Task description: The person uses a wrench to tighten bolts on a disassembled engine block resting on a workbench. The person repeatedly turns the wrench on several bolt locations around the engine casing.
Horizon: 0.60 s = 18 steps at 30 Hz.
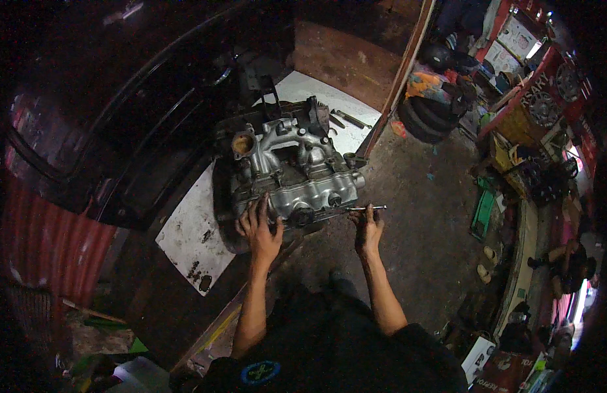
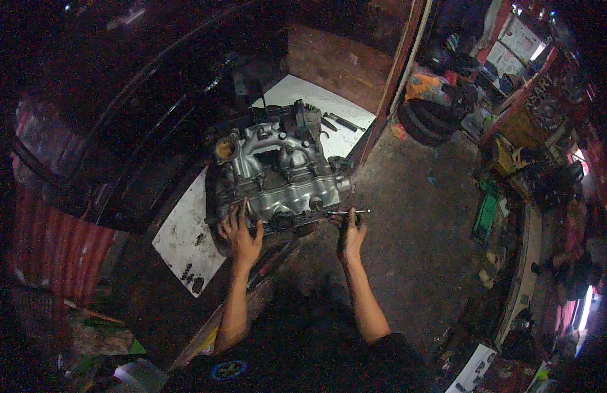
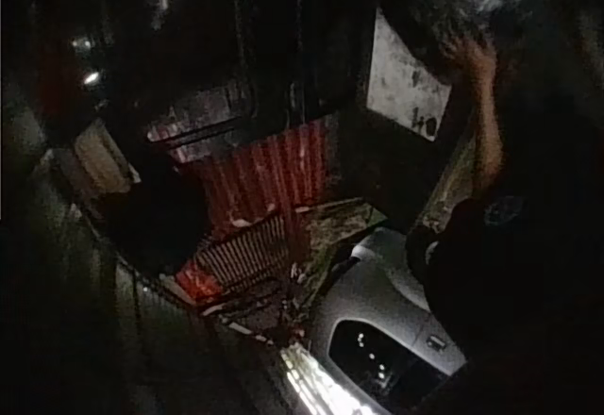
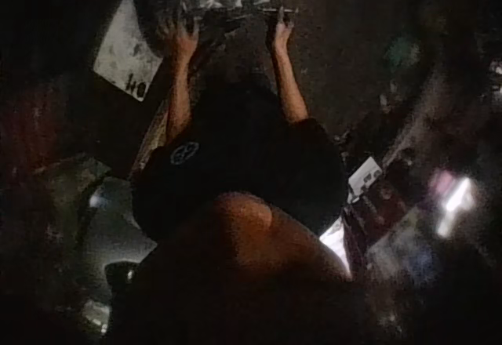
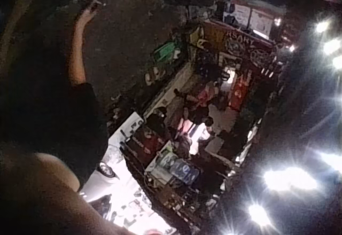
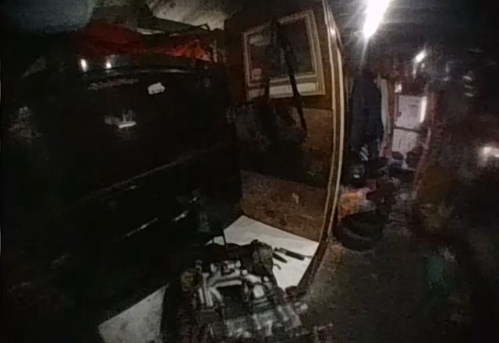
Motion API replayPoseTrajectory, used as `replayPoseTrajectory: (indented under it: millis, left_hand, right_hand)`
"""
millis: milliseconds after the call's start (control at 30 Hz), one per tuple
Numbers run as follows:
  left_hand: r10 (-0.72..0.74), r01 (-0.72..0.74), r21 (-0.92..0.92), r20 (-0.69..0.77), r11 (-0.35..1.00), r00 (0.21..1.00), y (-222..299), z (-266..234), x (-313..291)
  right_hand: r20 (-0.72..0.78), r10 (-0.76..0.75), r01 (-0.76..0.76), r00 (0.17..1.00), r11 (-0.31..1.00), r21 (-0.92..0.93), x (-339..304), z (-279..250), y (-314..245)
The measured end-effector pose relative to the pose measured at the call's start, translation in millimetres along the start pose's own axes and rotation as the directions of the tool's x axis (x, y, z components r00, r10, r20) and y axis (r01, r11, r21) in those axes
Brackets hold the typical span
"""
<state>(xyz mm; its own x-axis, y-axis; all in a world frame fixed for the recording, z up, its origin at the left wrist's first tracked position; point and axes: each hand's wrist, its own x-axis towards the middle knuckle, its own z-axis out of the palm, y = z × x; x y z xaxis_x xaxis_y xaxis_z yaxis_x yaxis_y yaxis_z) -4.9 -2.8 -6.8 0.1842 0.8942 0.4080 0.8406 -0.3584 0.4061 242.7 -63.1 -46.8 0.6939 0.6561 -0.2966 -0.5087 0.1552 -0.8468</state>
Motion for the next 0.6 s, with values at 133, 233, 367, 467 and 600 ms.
replayPoseTrajectory:
  millis: [133, 233, 367, 467, 600]
  left_hand:
    - [0.008, -0.008, -0.002, 0.009, 1.0, 1.0, -1, 0, 0]
    - [-0.001, 0.001, 0.014, -0.006, 1.0, 1.0, -1, -1, 0]
    - [0.003, -0.003, 0.013, -0.007, 1.0, 1.0, 1, -1, 1]
    - [-0.005, 0.005, -0.001, 0.0, 1.0, 1.0, 4, -4, 2]
    - [0.0, 0.0, -0.001, -0.008, 1.0, 1.0, 6, -5, 2]
  right_hand:
    - [0.082, 0.05, -0.062, 0.995, 0.986, 0.156, 8, -1, 10]
    - [0.068, 0.123, -0.135, 0.99, 0.967, 0.214, 9, 4, 14]
    - [0.079, 0.227, -0.241, 0.971, 0.919, 0.311, 8, 6, 14]
    - [0.111, 0.287, -0.308, 0.951, 0.887, 0.344, 11, 4, 18]
    - [0.11, 0.319, -0.337, 0.941, 0.865, 0.372, 10, 5, 19]
